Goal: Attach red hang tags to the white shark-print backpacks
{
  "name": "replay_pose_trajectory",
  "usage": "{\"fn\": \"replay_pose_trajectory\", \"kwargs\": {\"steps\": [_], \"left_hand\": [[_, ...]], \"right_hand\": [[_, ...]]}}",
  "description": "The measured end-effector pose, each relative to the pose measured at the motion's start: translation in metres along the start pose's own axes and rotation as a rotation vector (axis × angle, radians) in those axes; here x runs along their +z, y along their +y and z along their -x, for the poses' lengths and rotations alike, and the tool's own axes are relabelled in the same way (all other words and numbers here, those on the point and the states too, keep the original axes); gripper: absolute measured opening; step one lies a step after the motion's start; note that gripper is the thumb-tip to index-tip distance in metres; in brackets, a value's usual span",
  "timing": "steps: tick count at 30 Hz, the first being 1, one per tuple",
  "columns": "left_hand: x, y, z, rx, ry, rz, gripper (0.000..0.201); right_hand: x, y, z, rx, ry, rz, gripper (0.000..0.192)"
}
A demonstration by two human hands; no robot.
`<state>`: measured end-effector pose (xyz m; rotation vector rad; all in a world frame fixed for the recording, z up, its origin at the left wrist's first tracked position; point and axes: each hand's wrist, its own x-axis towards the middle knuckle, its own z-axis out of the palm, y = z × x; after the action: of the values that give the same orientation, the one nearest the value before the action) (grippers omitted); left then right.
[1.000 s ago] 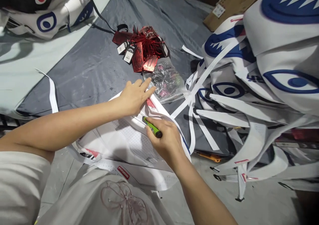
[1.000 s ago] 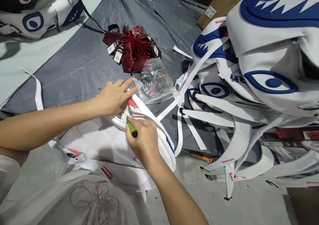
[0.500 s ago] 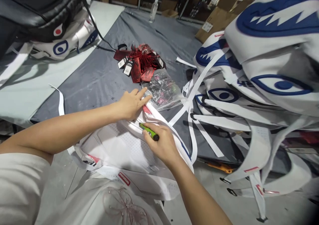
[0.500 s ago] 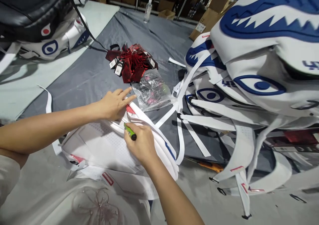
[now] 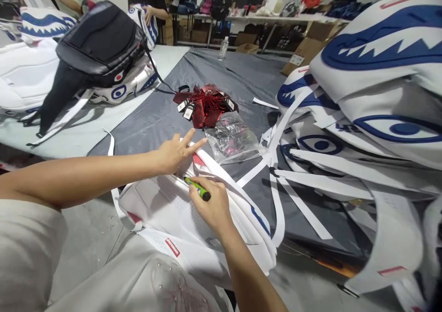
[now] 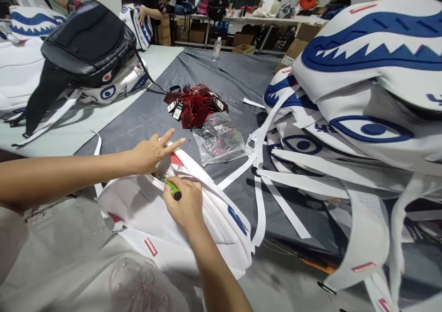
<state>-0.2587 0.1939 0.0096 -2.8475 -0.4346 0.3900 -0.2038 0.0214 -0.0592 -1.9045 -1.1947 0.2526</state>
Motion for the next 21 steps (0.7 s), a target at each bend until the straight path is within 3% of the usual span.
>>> {"fn": "replay_pose_trajectory", "kwargs": {"steps": [10,17,21], "left_hand": [[0.009,-0.011,-0.005,0.125,0.062,-0.011,0.101],[-0.004,-0.021,0.013,-0.016,-0.069,0.217,0.118],[0.003,-0.026,0.003,-0.001,-0.100,0.313,0.119]], "right_hand": [[0.010,0.003,0.006,-0.067,0.069,0.114,0.022],[0.006,0.006,0.013,-0.080,0.106,0.059,0.025],[0.006,0.007,0.012,-0.080,0.085,0.075,0.026]]}}
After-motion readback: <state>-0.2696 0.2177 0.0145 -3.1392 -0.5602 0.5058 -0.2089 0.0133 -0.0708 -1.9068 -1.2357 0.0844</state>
